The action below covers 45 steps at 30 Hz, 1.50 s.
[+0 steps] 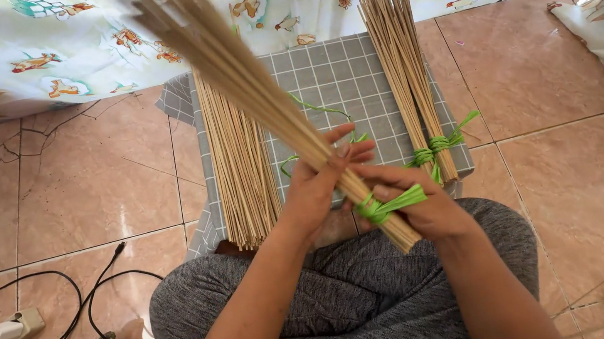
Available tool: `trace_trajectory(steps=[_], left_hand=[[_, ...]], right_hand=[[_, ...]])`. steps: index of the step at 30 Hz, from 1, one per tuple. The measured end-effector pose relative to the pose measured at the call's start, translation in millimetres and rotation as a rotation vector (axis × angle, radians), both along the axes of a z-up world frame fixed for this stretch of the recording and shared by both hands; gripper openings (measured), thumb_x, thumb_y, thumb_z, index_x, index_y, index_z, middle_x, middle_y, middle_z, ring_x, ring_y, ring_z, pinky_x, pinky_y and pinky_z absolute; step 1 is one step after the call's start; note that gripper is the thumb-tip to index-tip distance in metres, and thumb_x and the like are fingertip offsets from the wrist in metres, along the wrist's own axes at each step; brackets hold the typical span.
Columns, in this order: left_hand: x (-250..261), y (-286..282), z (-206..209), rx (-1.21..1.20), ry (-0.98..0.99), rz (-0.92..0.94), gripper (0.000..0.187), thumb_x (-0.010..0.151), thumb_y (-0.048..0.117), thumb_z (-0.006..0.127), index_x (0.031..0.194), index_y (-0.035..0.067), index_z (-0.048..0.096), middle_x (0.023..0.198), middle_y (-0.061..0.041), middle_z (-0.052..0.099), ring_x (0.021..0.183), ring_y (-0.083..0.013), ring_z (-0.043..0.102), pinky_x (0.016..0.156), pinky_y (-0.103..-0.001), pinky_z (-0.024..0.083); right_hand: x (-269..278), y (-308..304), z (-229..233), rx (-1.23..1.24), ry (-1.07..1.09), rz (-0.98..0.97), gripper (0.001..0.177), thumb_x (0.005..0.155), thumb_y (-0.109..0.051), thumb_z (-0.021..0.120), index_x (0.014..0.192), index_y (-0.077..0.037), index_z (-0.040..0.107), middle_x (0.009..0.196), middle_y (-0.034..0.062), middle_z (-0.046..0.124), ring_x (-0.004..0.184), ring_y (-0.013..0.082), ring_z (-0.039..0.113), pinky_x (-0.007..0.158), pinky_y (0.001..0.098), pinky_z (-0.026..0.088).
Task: Bundling and tying wooden sticks together using green plastic string.
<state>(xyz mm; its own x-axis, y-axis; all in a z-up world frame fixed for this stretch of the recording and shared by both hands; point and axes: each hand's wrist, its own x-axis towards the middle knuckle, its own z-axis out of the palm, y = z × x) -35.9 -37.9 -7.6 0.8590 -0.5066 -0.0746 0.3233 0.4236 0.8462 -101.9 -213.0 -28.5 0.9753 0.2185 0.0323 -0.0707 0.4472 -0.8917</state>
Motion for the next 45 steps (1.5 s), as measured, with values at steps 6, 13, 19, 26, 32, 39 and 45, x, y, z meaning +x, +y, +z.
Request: trace_trajectory(steps=[6, 13, 19, 26, 32, 39, 45], left_hand=[[-4, 8, 38, 0.08, -0.108, 0.157, 0.04, 0.097, 0.029, 0.07, 0.125, 0.0, 0.065, 0.107, -0.024, 0.076, 0.103, -0.0271, 0.073, 0.074, -0.034, 0.062], [7, 36, 17, 0.434, -0.051, 0.481, 0.028, 0.089, 0.031, 0.08, 0.083, 0.006, 0.069, 0.061, -0.015, 0.072, 0.062, -0.0179, 0.071, 0.056, -0.029, 0.055], [0, 34, 15, 0.281, -0.072, 0.496, 0.029, 0.095, 0.027, 0.074, 0.081, 0.005, 0.06, 0.055, -0.019, 0.067, 0.059, -0.0272, 0.074, 0.06, -0.035, 0.06], [1, 31, 10, 0.309, -0.115, 0.505, 0.026, 0.097, 0.025, 0.071, 0.082, 0.007, 0.058, 0.054, -0.016, 0.067, 0.056, -0.0222, 0.074, 0.059, -0.033, 0.061], [-3, 25, 9, 0.329, -0.137, 0.556, 0.025, 0.098, 0.022, 0.07, 0.081, 0.007, 0.059, 0.053, -0.015, 0.066, 0.056, -0.0223, 0.074, 0.057, -0.033, 0.06], [-4, 25, 13, 0.337, -0.165, 0.588, 0.028, 0.098, 0.024, 0.071, 0.08, 0.007, 0.059, 0.053, -0.015, 0.067, 0.056, -0.0221, 0.074, 0.058, -0.034, 0.061], [-9, 21, 18, 0.445, -0.113, 0.576, 0.031, 0.098, 0.03, 0.07, 0.077, 0.009, 0.06, 0.054, -0.016, 0.068, 0.054, -0.0231, 0.072, 0.056, -0.033, 0.056]], right_hand=[[8, 8, -16, 0.212, 0.137, 0.025, 0.048, 0.095, -0.008, 0.05, 0.138, 0.015, 0.05, 0.092, 0.0417, 0.07, 0.052, 0.0353, 0.071, 0.038, 0.0356, 0.053], [16, -8, -37, 0.055, -0.02, -0.308, 0.066, 0.071, 0.005, 0.052, 0.137, 0.006, 0.055, 0.127, 0.0335, 0.064, 0.116, 0.0501, 0.067, 0.083, 0.054, 0.058], [6, 24, 4, -0.408, -0.237, -0.163, 0.049, 0.078, 0.001, 0.068, 0.127, 0.004, 0.066, 0.113, 0.0309, 0.071, 0.107, 0.0474, 0.07, 0.087, 0.0571, 0.059], [-1, 23, 8, -0.637, -0.165, -0.17, 0.011, 0.081, -0.004, 0.081, 0.092, -0.001, 0.082, 0.074, 0.0113, 0.076, 0.071, 0.0165, 0.068, 0.066, 0.0351, 0.057], [0, 36, 14, -0.654, -0.262, -0.233, 0.005, 0.082, -0.001, 0.081, 0.087, -0.002, 0.081, 0.075, 0.0117, 0.073, 0.072, 0.0145, 0.066, 0.066, 0.0337, 0.057], [0, 31, 17, -0.663, -0.367, -0.263, 0.011, 0.086, 0.005, 0.073, 0.091, 0.0, 0.081, 0.08, 0.0138, 0.069, 0.071, 0.0189, 0.071, 0.066, 0.0341, 0.058], [-1, 41, 11, -0.693, -0.395, -0.259, 0.02, 0.077, 0.004, 0.082, 0.096, -0.003, 0.082, 0.076, 0.0137, 0.075, 0.072, 0.0251, 0.074, 0.069, 0.0396, 0.058]])
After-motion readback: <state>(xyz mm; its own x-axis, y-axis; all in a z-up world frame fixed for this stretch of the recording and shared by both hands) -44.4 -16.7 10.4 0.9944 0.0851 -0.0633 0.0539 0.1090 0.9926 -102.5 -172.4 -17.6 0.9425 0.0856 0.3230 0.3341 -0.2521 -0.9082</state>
